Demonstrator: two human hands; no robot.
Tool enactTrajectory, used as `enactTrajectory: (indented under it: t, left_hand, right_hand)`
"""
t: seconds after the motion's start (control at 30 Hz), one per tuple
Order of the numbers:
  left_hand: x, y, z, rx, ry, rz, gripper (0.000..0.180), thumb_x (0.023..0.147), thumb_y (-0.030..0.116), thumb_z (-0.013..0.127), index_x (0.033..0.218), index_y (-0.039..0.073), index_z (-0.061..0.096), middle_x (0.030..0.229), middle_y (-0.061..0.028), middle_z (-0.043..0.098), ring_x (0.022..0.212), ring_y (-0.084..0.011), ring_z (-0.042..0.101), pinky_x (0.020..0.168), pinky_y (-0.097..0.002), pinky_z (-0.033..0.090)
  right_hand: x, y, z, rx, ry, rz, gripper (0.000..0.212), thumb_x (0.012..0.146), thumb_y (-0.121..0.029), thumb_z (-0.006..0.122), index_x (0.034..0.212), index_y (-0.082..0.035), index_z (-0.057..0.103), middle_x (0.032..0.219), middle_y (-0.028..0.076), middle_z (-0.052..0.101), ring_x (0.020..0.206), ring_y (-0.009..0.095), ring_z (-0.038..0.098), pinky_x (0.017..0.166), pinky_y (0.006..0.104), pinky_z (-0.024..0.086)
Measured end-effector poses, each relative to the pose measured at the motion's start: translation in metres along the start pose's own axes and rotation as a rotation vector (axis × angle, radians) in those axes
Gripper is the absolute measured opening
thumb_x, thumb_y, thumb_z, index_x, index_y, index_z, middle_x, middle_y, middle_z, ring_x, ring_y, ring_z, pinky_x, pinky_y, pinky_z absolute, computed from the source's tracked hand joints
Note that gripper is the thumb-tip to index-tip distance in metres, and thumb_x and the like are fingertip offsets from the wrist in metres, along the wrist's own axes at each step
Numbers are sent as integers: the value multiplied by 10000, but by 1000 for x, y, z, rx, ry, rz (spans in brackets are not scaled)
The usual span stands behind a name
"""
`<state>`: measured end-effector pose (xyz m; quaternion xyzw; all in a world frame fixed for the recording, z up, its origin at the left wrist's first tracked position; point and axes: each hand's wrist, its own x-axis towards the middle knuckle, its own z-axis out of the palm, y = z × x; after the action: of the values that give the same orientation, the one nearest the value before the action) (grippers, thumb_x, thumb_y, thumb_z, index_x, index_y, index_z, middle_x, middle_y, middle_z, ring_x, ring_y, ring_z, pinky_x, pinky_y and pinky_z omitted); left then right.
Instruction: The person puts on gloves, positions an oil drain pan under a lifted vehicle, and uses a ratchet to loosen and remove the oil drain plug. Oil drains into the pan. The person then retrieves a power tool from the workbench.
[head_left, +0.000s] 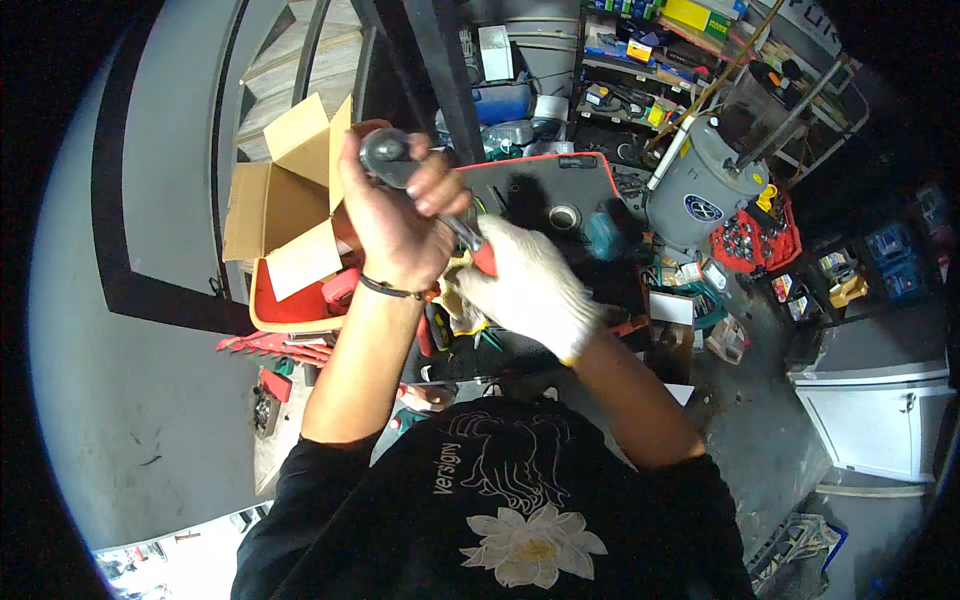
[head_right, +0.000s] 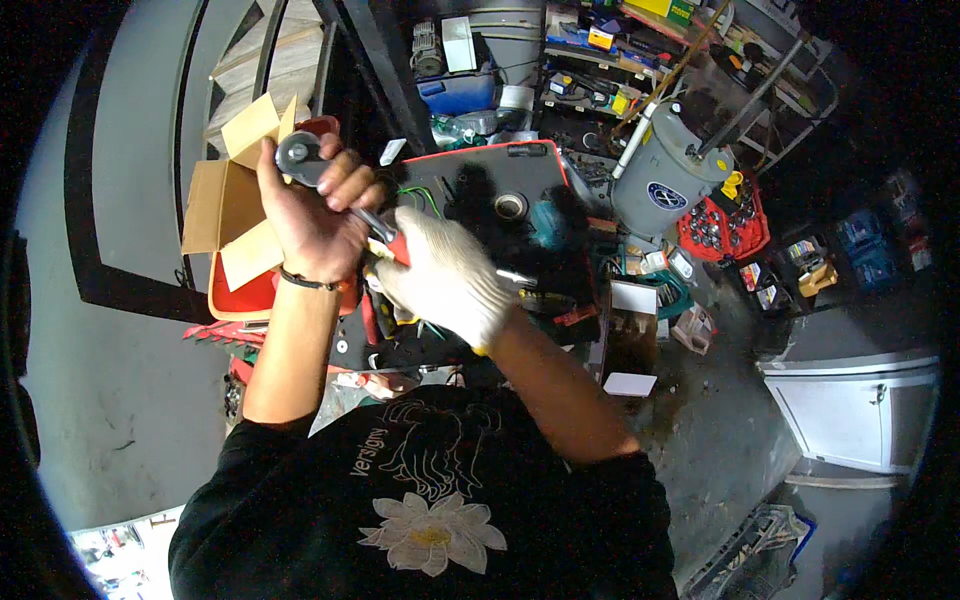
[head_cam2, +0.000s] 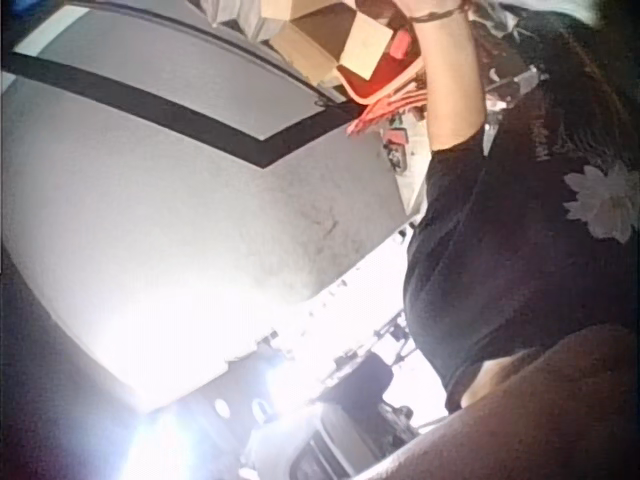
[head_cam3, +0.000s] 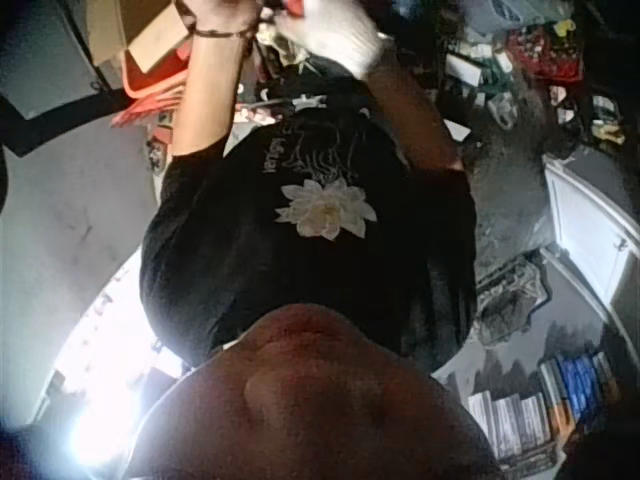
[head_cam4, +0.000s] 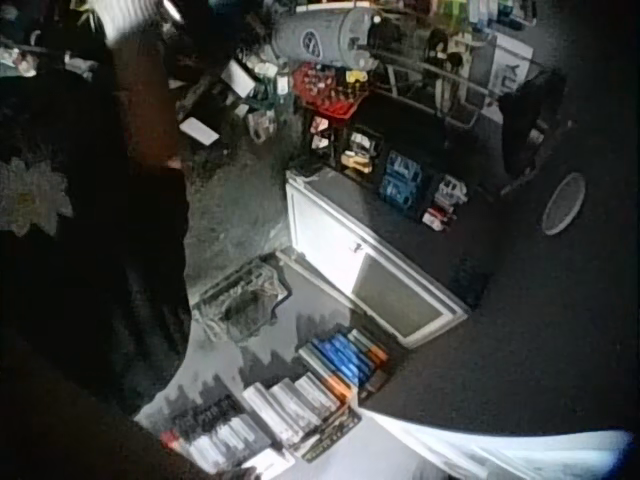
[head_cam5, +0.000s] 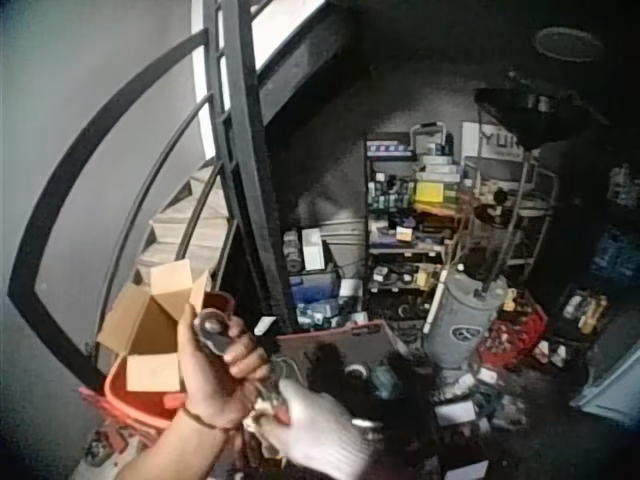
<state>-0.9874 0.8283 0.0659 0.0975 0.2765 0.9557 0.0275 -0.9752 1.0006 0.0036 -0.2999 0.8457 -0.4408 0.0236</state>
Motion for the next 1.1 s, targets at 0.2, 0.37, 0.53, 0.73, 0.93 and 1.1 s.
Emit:
enactTrajectory:
  t: [0.2, 0.37, 0.53, 0.73, 0.93, 1.1]
  left_hand:
    - [4, 2, 6, -171, -359, -320, 609, 982, 719, 381, 824, 136, 464, 560, 82, 315, 464, -71, 234, 537, -281, 253]
    - [21, -16, -10, -436, -591, -499, 547, 1009, 654, 401, 837, 138, 459, 582, 70, 328, 471, -74, 252, 575, -300, 281]
    - [28, -20, -28, -406, -208, -307, 432, 1029, 501, 425, 849, 112, 483, 596, 53, 332, 497, -91, 290, 580, -291, 288]
    - [41, 10, -42, -365, -139, -186, 569, 1001, 608, 361, 844, 88, 531, 608, 36, 344, 500, -111, 296, 596, -305, 289]
    - [32, 53, -29, -264, -153, -12, 574, 961, 631, 420, 854, 77, 525, 624, 25, 353, 525, -115, 302, 619, -309, 298]
    - [-14, 80, -18, -36, -180, 162, 484, 1006, 547, 441, 901, 78, 492, 649, 29, 362, 523, -100, 287, 605, -287, 278]
  right_hand:
    - [-13, -2, -15, 1324, -692, 277, 249, 957, -224, 730, 1027, 2, 652, 702, 10, 623, 492, 59, 549, 407, 224, 419]
    - [-37, 11, 17, 2050, -576, 378, 604, 970, -449, 681, 1291, 55, 589, 977, 139, 698, 757, 204, 647, 670, 355, 546]
    - [-48, 4, 19, 2257, -434, 306, 1223, 747, -905, 586, 1581, -45, 342, 1563, 280, 424, 1395, 495, 459, 1149, 705, 325]
    - [-52, 3, -5, 2209, -306, 295, 1260, 755, -896, 578, 1593, 2, 296, 1608, 294, 359, 1415, 542, 412, 1144, 726, 304]
    - [-51, 28, 4, 2179, -217, 334, 1012, 895, -708, 638, 1543, 26, 384, 1545, 297, 455, 1360, 498, 506, 1120, 645, 406]
    - [-53, 45, 45, 222, 86, 195, 384, 890, -99, 725, 1263, -49, 644, 1198, 133, 703, 1079, 268, 689, 945, 346, 549]
